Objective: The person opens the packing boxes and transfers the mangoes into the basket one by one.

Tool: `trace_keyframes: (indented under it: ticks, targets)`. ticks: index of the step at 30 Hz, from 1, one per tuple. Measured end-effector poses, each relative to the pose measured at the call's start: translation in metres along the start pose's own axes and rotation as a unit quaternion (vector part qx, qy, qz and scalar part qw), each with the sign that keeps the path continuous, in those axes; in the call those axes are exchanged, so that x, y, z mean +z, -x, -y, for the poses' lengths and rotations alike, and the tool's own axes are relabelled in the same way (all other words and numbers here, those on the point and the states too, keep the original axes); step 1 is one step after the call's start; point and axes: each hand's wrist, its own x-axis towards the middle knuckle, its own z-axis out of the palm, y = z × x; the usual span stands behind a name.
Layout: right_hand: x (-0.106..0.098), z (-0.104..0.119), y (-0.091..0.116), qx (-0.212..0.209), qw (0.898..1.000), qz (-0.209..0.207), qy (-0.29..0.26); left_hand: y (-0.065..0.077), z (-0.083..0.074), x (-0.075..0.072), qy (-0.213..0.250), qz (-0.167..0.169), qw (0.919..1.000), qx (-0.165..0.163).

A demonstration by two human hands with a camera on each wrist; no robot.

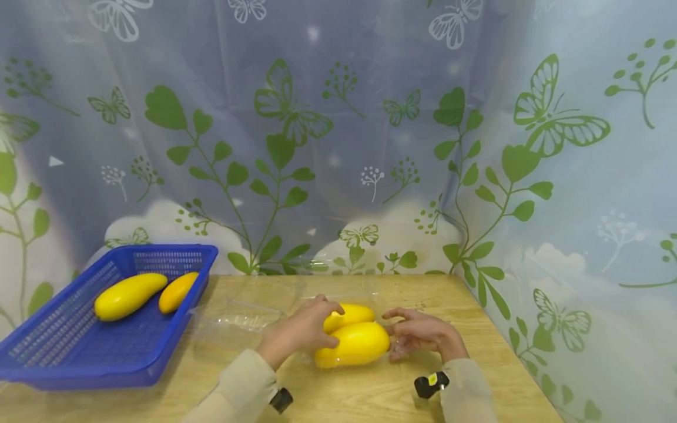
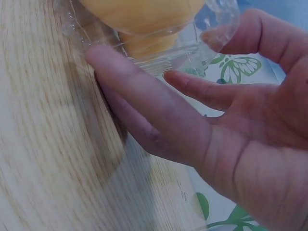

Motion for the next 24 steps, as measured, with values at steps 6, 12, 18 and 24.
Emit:
trace_keyframes:
  ticks: [6, 12, 18, 24]
  targets:
    - [0.002, 0.002, 0.000, 0.004, 1.000, -0.005, 0.001, -0.001, -0.004, 0.002, -0.023, 0.011, 0.9997, 0.007]
    - [0.004, 0.004, 0.000, 0.008, 1.000, -0.006, 0.006, -0.003, -0.005, 0.003, -0.015, -0.012, 0.9998, -0.007]
    - [0.005, 0.006, 0.000, 0.008, 1.000, -0.006, 0.007, -0.010, -0.001, 0.003, -0.038, -0.030, 0.9986, -0.021]
    - [0.004, 0.005, 0.000, 0.008, 1.000, -0.008, 0.008, -0.013, 0.005, 0.002, -0.040, -0.025, 0.9986, -0.023]
